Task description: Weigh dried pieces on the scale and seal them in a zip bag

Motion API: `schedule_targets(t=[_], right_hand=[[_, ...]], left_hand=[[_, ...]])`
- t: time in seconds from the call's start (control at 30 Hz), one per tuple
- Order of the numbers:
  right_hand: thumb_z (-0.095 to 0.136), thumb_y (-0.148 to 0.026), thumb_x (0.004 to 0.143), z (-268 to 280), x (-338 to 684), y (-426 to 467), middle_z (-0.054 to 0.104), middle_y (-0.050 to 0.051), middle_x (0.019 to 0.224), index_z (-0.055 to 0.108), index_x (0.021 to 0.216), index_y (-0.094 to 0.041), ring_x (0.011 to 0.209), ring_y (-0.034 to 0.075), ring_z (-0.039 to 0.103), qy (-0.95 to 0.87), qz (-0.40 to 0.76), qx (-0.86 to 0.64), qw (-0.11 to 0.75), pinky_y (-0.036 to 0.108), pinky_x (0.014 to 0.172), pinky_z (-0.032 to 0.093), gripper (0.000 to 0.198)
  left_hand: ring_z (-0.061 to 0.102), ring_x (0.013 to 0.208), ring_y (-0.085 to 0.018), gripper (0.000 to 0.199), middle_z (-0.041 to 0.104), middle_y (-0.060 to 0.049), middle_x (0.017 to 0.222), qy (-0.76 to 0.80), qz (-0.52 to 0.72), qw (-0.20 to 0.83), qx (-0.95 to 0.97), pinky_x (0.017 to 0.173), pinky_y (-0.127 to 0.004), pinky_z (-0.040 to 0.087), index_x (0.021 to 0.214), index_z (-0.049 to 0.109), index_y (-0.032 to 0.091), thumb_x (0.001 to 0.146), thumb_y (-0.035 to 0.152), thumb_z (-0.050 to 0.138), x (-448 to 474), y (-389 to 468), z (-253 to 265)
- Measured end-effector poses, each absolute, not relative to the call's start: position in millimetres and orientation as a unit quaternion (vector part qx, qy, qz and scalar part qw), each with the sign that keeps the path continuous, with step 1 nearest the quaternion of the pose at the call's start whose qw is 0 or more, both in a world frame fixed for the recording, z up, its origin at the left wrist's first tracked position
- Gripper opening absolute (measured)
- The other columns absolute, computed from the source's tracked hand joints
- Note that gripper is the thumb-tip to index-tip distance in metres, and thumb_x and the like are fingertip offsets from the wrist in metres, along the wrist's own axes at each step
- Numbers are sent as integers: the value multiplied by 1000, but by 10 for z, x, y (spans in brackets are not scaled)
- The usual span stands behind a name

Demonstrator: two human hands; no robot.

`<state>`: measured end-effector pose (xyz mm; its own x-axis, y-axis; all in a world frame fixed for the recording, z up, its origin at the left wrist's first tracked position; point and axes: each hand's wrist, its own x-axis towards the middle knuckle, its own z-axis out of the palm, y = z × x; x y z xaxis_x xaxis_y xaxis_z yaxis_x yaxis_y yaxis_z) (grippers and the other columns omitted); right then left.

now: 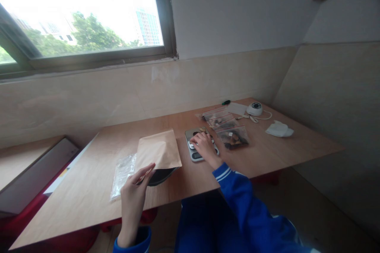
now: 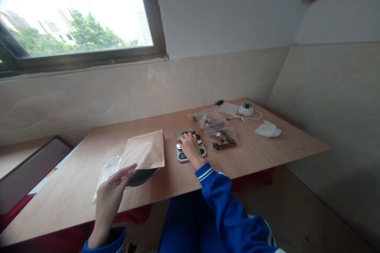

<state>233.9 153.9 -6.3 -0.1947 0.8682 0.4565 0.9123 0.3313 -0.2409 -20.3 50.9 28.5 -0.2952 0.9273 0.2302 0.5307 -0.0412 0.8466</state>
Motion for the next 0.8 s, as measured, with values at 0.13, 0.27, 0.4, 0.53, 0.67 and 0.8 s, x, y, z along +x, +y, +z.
schedule_targets(t=[0.13, 0.27, 0.4, 0.53, 0.67, 0.8], right_hand=[[54, -19, 90, -57, 2297, 1435, 63, 8, 106, 68, 95, -21, 100, 24, 53, -769, -35, -579, 268, 36, 84, 36, 14], [50, -18, 91, 173, 2157, 1014, 65, 5, 96, 66, 95, -20, 94, 19, 57, -765, 94, -495, 400, 33, 88, 40, 17], [48, -18, 92, 422, 1885, 566, 67, 3, 97, 66, 101, -20, 96, 14, 60, -842, 258, -293, 373, 24, 88, 46, 20], [44, -14, 93, 441, 1637, 372, 65, 8, 115, 63, 113, -14, 108, 15, 58, -884, 244, -267, 297, 23, 96, 46, 28], [42, -9, 90, 398, 1499, 336, 64, 11, 117, 56, 122, -10, 109, 20, 57, -901, 158, -315, 253, 30, 93, 50, 35], [47, -6, 85, 376, 1347, 408, 66, 17, 108, 59, 114, -4, 96, 26, 62, -899, 94, -391, 173, 36, 78, 56, 32]], left_hand=[[68, 89, -26, 39, 75, -5, 96, 660, 461, 225, 548, 80, -36, 53, 90, 76, 25, 68, 55, 65, -234, 505, 263], [68, 89, -26, 38, 75, -5, 94, 663, 463, 227, 543, 79, -36, 53, 90, 76, 26, 68, 54, 66, -228, 513, 267], [68, 85, -25, 36, 76, -5, 91, 651, 471, 232, 548, 75, -34, 54, 87, 77, 25, 66, 53, 67, -153, 535, 314], [69, 86, -26, 33, 76, -4, 90, 643, 467, 251, 553, 71, -32, 55, 82, 77, 25, 64, 51, 68, -118, 513, 383], [69, 84, -24, 31, 76, -3, 89, 637, 471, 238, 561, 69, -30, 56, 82, 77, 26, 65, 51, 69, -145, 454, 441], [69, 80, -22, 31, 76, -2, 87, 624, 468, 196, 594, 68, -28, 56, 83, 77, 28, 67, 53, 68, -124, 424, 439]])
